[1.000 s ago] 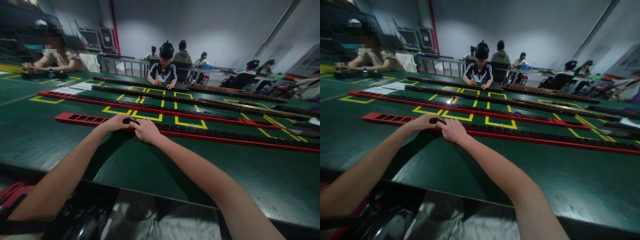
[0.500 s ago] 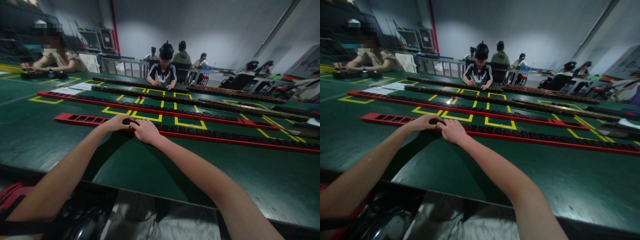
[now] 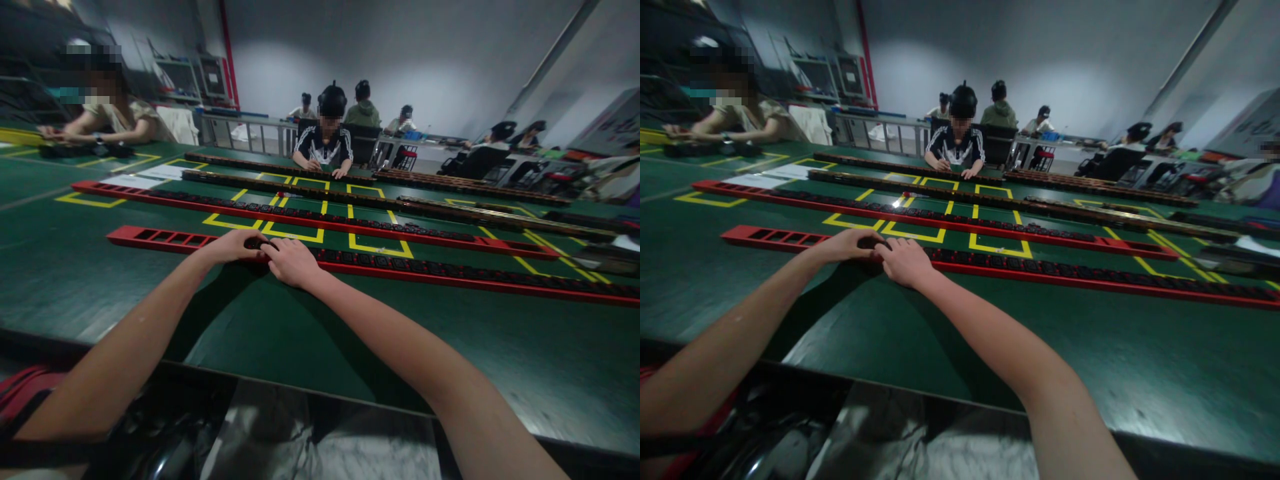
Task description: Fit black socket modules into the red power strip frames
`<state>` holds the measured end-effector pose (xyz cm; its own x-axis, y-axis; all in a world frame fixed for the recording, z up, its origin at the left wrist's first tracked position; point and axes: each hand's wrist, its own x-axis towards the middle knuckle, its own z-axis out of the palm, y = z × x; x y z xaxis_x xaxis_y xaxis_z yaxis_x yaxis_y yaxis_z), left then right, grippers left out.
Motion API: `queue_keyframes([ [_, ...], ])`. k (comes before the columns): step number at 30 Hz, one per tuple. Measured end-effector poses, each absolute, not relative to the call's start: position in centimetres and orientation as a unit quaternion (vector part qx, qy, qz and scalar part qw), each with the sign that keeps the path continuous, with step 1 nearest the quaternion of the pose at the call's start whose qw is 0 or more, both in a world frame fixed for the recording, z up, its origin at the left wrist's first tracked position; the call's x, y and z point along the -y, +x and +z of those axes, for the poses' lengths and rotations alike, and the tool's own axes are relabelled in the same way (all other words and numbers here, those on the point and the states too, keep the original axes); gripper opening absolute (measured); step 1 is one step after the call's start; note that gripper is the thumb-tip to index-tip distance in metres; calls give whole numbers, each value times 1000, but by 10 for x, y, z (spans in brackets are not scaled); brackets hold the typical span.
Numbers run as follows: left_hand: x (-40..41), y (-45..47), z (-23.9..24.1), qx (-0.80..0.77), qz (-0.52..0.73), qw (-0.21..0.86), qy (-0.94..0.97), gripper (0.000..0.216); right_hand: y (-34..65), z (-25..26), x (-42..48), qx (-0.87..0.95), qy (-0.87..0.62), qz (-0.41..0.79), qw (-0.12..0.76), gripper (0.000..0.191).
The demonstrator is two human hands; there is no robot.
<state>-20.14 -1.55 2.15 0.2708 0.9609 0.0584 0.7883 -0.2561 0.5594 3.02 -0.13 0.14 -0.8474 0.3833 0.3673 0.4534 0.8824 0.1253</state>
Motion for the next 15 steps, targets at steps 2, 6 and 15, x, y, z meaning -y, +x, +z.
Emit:
queue_keyframes([
  [2,15,-212,24,-569,177,212,774,67,30,2,2,956,-218,-105,168,42],
  [6,17,-241,28,-604,143,189,761,71,31,3,3,955,-219,-109,167,44],
  [15,19,-248,30,-605,158,195,756,69,24,0,8,957,-161,-159,179,50],
])
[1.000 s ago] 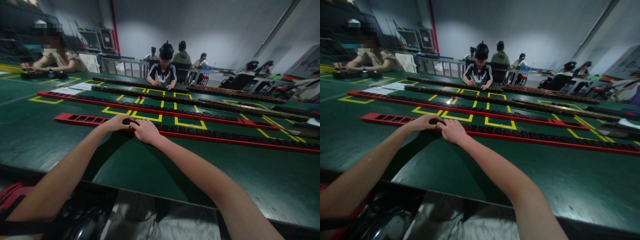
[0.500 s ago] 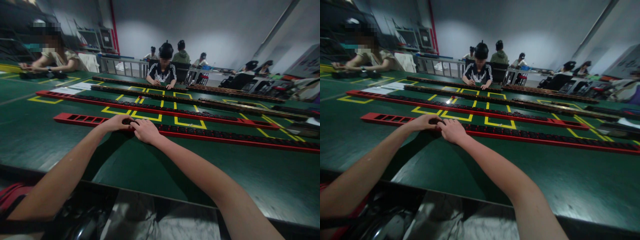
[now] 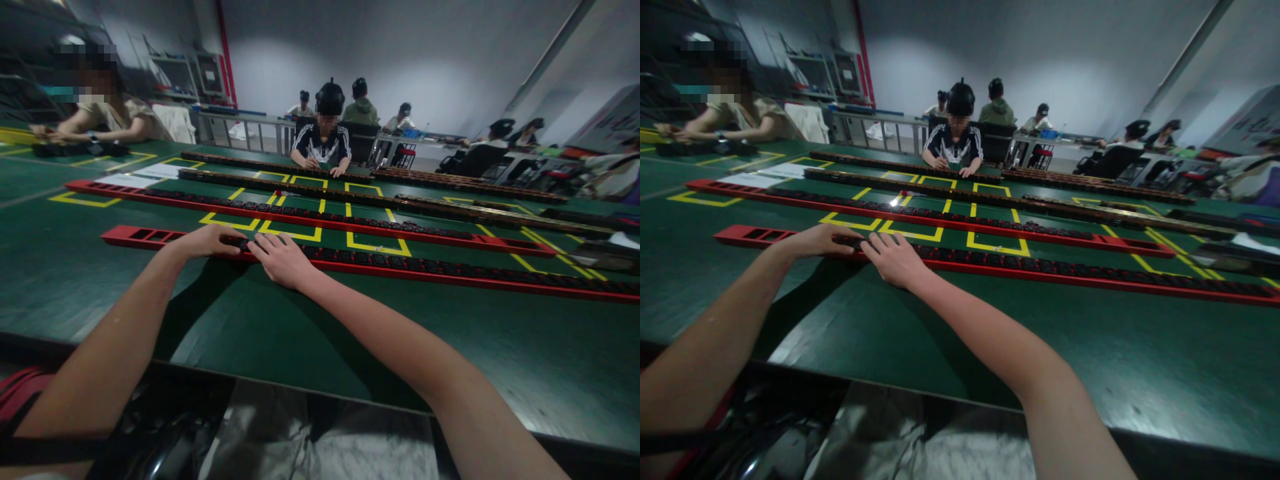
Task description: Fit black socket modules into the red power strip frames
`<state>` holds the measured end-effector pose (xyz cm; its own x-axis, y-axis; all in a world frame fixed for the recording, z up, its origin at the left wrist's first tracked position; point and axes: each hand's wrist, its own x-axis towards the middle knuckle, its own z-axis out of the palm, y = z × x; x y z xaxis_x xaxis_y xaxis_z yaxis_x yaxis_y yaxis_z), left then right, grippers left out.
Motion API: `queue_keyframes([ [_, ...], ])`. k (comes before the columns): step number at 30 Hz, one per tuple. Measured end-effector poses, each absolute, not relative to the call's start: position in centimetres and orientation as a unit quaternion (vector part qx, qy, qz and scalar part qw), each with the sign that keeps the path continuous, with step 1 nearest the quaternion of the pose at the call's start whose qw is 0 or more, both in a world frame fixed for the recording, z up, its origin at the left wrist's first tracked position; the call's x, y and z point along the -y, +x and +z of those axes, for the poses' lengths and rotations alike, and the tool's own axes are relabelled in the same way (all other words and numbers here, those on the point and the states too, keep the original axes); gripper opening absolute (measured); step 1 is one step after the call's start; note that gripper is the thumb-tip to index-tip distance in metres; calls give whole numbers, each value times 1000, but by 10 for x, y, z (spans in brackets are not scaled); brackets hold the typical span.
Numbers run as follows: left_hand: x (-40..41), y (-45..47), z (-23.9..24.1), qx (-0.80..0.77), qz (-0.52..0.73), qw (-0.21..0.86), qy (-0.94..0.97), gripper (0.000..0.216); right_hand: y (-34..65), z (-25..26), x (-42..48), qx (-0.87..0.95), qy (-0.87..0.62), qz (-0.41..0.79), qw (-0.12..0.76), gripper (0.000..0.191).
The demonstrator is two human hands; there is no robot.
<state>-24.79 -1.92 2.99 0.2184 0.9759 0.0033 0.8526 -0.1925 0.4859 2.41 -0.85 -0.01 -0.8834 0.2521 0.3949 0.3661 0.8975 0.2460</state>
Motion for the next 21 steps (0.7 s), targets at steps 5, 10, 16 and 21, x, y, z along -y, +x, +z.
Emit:
queue_keyframes([
  [5,19,-248,30,-605,153,203,755,72,21,-3,11,968,-137,-120,171,49],
  [10,19,-248,30,-606,156,202,754,72,24,-3,8,970,-137,-115,165,51],
  [16,18,-246,30,-611,150,198,751,74,25,-1,8,973,-129,-122,149,47],
  [21,19,-247,29,-603,153,211,754,69,24,0,7,975,-120,-121,140,59],
])
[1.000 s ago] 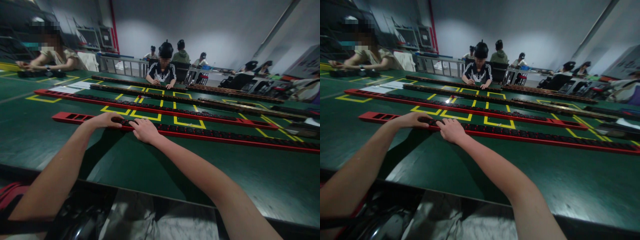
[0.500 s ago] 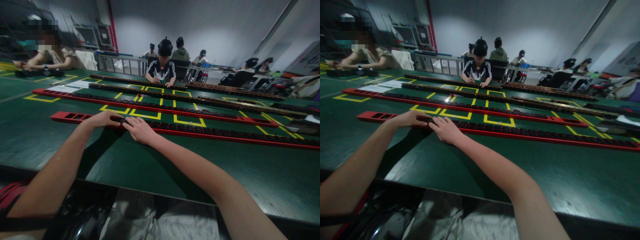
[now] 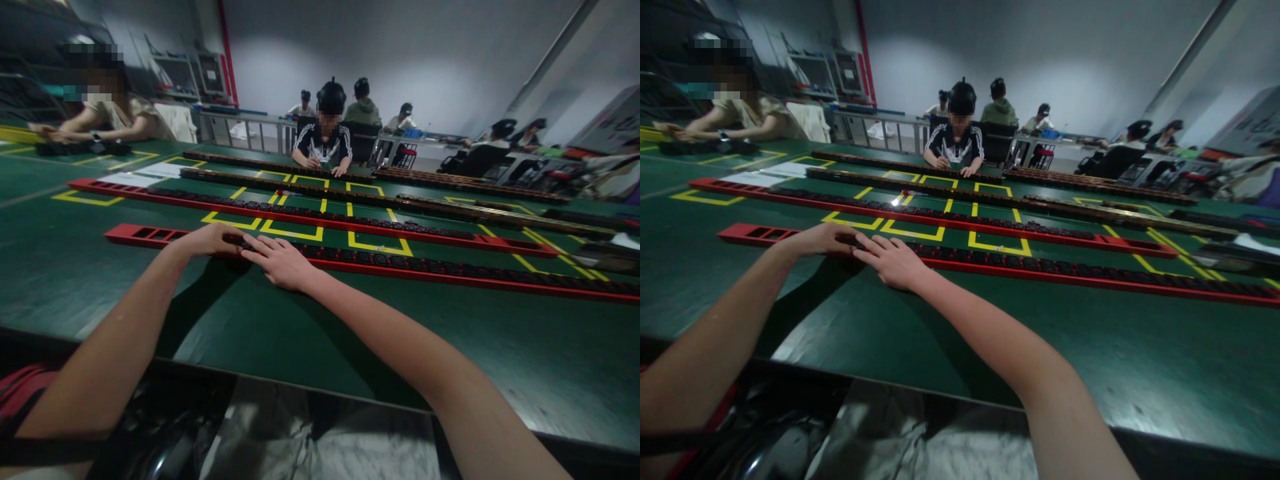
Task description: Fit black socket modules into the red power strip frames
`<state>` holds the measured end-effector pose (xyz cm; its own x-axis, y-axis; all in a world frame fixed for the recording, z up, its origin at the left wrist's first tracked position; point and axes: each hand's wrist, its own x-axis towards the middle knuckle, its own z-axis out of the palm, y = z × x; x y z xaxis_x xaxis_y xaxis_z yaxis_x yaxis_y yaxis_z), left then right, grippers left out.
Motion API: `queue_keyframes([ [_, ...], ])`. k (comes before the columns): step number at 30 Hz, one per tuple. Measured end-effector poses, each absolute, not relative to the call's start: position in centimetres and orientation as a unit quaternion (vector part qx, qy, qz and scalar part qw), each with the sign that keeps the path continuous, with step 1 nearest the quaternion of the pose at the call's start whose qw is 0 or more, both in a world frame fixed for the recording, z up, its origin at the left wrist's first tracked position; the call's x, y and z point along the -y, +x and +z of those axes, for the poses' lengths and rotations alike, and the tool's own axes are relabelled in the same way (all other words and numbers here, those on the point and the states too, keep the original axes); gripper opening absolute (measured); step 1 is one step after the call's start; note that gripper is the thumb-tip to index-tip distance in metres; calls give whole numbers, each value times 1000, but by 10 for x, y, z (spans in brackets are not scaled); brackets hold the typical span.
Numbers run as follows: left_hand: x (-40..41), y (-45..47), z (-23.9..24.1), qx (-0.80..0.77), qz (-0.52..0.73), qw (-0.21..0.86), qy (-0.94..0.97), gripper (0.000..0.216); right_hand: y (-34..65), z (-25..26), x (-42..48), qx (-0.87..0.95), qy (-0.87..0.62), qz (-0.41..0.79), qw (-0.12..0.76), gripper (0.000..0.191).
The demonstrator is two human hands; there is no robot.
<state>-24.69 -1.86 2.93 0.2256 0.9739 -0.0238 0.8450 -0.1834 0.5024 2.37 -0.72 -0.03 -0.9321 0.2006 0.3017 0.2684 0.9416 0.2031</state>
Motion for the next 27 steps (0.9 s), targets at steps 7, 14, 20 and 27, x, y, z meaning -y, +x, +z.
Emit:
queue_keyframes([
  [7,20,-246,29,-612,171,227,739,67,21,0,9,976,-121,-128,125,60],
  [14,21,-247,26,-617,179,254,723,71,20,2,10,978,-123,-125,116,57],
  [20,22,-243,28,-611,181,246,730,67,21,-2,9,976,-120,-121,134,55],
  [27,23,-243,27,-601,192,267,729,65,20,-1,9,977,-123,-117,126,52],
])
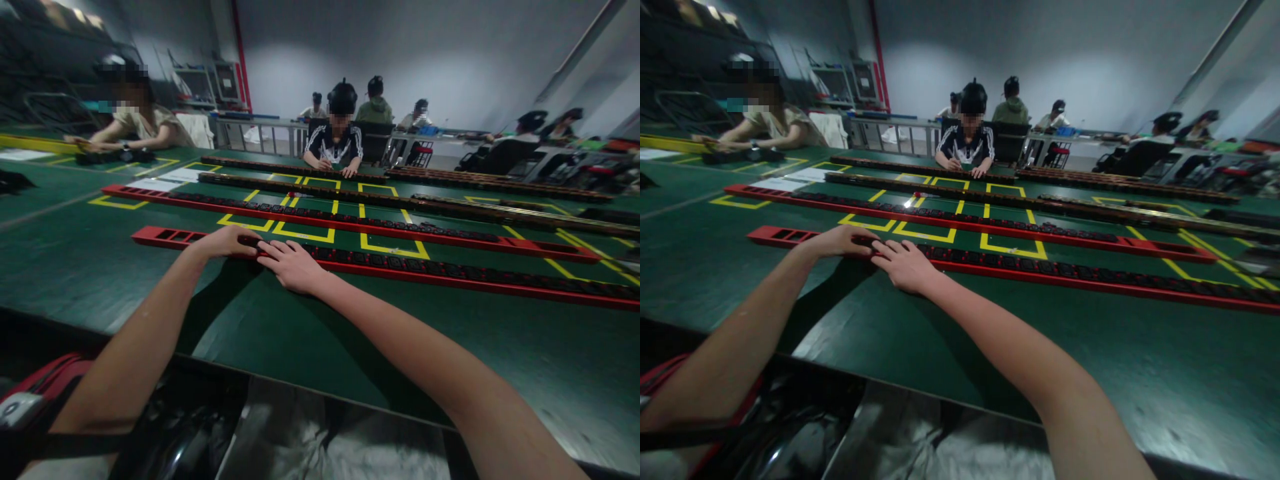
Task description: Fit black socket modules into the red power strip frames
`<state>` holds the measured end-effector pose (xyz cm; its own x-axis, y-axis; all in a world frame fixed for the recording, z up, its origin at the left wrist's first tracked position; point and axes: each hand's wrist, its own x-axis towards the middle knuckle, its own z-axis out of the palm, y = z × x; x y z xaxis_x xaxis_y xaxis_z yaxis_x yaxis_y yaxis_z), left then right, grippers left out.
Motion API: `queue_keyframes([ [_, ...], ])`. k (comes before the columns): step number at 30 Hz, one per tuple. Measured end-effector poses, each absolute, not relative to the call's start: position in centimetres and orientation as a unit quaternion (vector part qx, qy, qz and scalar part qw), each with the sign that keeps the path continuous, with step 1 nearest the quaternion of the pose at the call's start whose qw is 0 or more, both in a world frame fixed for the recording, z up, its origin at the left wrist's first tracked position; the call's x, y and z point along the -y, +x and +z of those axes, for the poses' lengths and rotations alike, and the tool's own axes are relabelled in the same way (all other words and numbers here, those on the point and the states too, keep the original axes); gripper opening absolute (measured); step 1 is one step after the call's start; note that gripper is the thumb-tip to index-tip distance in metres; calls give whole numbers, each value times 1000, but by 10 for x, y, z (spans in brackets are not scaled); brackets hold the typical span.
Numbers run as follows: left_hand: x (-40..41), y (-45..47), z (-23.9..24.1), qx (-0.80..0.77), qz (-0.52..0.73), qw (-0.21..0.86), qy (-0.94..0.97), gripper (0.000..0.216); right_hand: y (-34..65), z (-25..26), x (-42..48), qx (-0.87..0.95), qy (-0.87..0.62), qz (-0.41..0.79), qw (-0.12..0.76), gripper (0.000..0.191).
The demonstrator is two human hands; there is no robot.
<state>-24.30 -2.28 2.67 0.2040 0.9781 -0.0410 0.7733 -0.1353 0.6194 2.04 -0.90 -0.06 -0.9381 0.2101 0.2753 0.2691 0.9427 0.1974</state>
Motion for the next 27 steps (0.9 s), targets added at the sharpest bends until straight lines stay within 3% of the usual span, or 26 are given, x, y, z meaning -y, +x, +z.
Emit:
queue_keyframes([
  [9,19,-245,26,-584,185,216,760,60,22,3,10,978,-119,-106,135,54],
  [12,19,-246,26,-588,184,203,762,60,22,3,9,978,-121,-106,129,47],
  [27,20,-244,27,-588,182,202,762,61,21,0,8,977,-119,-116,130,46],
])
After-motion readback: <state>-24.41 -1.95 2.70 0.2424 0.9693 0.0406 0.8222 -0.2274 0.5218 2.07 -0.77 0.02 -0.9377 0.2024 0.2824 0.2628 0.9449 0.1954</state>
